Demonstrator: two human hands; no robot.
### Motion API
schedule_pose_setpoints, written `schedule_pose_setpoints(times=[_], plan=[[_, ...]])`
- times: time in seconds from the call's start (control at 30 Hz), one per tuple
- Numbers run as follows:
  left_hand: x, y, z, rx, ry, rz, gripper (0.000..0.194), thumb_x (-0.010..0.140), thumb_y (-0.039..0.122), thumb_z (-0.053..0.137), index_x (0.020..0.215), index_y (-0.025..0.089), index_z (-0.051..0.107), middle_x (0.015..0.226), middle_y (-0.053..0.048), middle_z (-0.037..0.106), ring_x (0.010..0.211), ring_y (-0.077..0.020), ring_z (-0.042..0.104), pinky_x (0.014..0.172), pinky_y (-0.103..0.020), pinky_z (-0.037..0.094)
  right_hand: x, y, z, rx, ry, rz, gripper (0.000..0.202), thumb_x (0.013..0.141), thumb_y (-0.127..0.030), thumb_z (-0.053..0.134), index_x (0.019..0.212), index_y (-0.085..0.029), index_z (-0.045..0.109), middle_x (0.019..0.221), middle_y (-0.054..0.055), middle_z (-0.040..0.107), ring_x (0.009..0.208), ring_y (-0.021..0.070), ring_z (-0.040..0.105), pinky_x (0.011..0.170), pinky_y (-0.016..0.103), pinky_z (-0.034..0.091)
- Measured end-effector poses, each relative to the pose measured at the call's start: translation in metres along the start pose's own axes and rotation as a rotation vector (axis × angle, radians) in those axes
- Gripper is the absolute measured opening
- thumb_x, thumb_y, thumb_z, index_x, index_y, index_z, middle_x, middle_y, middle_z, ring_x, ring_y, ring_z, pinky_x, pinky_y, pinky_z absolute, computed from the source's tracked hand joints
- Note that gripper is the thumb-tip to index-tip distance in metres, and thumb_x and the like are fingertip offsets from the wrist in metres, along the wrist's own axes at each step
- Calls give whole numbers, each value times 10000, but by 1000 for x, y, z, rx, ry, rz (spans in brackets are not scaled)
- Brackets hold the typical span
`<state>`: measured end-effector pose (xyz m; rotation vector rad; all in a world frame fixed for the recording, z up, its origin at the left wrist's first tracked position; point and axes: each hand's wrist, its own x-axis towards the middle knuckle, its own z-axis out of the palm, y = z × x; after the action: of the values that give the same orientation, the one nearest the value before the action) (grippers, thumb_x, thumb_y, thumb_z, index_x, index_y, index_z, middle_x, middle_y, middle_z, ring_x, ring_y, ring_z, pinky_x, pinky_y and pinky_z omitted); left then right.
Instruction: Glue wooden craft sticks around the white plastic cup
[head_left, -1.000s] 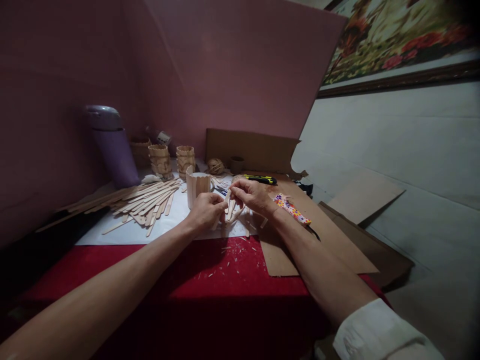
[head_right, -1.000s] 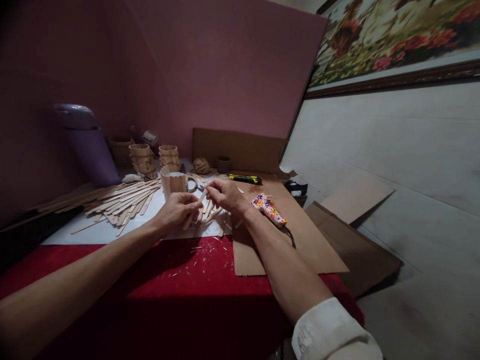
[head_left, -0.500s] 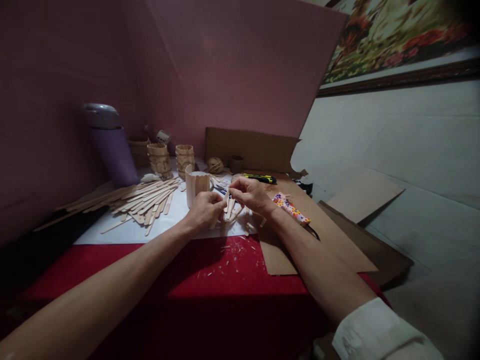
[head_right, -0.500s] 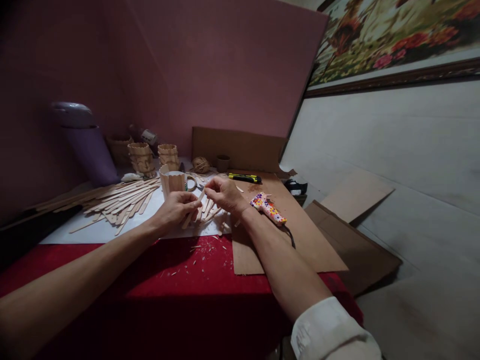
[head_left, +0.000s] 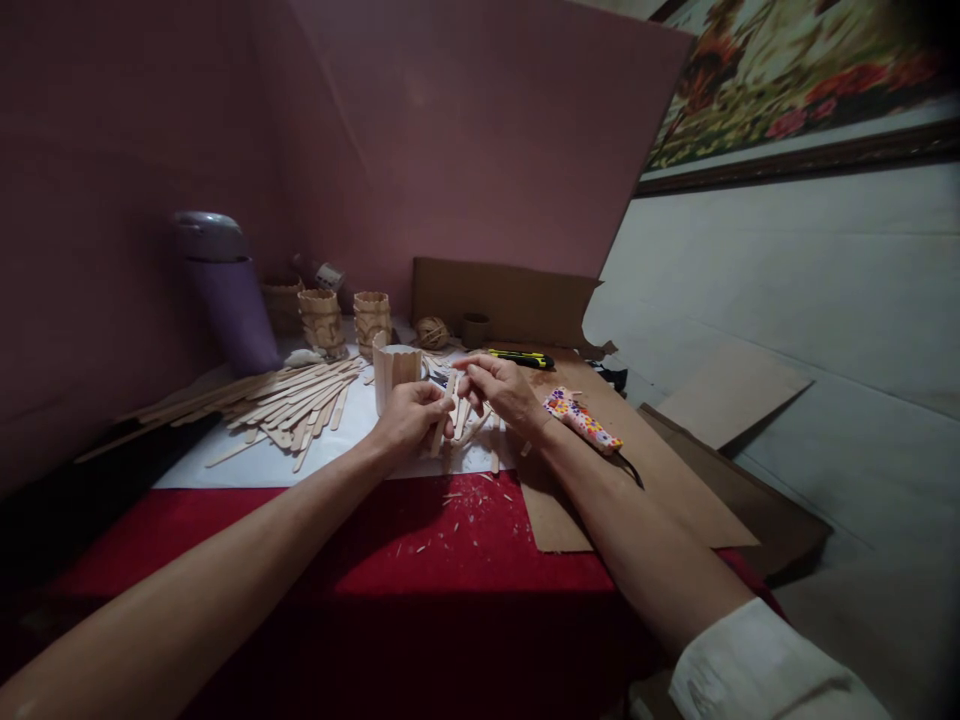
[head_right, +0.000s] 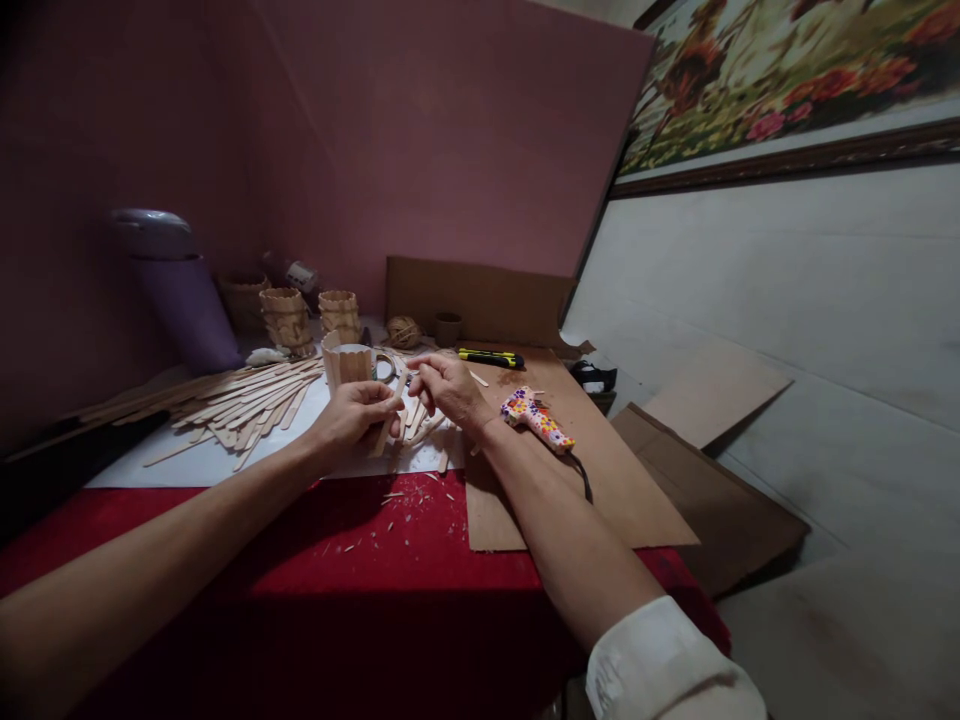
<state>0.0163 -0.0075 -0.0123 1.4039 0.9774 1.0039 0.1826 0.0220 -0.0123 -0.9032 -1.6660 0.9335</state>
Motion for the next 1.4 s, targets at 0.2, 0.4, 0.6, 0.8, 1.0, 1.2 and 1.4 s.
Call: schedule_pose_setpoints(times=[0.2, 0.4, 0.6, 0.8, 1.0, 1.2, 1.4], plan=[[0, -3, 0, -146, -62, 19, 316, 736, 400, 763, 723, 158, 559, 612, -44, 694, 359, -105, 518, 335, -213, 327, -6, -9, 6, 25, -80, 94, 289, 791, -443, 672, 695, -180, 599, 598, -57, 501, 486, 61, 402, 439, 191, 333], [0, -1, -3, 19, 24, 48, 156, 824, 279, 664, 832, 133, 609, 570, -15, 665, 332, -86, 482, 343, -207, 340, -6, -12, 4, 101, -96, 186, 192, 773, -329, 636, 657, -198, 556, 543, -42, 562, 418, 60, 384, 383, 186, 242], [3, -2, -5, 27, 81, 202, 173, 833, 292, 655, 893, 135, 613, 569, 22, 627, 368, -53, 409, 373, -188, 294, -9, -20, -3, 23, -207, 227, 159, 742, -254, 630, 610, -176, 588, 495, -20, 585, 387, 56, 385, 399, 198, 251], [4, -3, -7, 200, 84, 229, 176, 819, 295, 662, 766, 128, 660, 569, -4, 646, 398, -57, 428, 403, -196, 313, -8, -15, -7, -17, -194, 131, 162, 691, -264, 677, 580, -171, 604, 509, -34, 531, 492, 78, 445, 480, 210, 310], [3, -3, -5, 256, 102, 199, 179, 845, 205, 621, 686, 125, 645, 534, -4, 639, 318, -50, 415, 335, -189, 293, -7, -10, -7, -50, -203, 116, 167, 689, -259, 691, 569, -171, 618, 494, -38, 514, 477, 74, 419, 466, 214, 276], [0, 0, -2, 177, 103, 143, 227, 859, 84, 542, 648, 130, 614, 499, 12, 626, 281, -59, 416, 285, -185, 318, -8, -12, -4, -35, -199, 165, 182, 671, -288, 701, 569, -160, 621, 458, -47, 498, 435, 54, 378, 443, 215, 226], [-5, 10, 0, 36, 47, 53, 218, 863, 91, 575, 650, 122, 614, 524, -8, 646, 338, -78, 484, 332, -198, 422, -7, -13, -5, 16, -204, 208, 166, 619, -288, 691, 540, -163, 614, 435, -41, 495, 429, 59, 376, 448, 227, 229]])
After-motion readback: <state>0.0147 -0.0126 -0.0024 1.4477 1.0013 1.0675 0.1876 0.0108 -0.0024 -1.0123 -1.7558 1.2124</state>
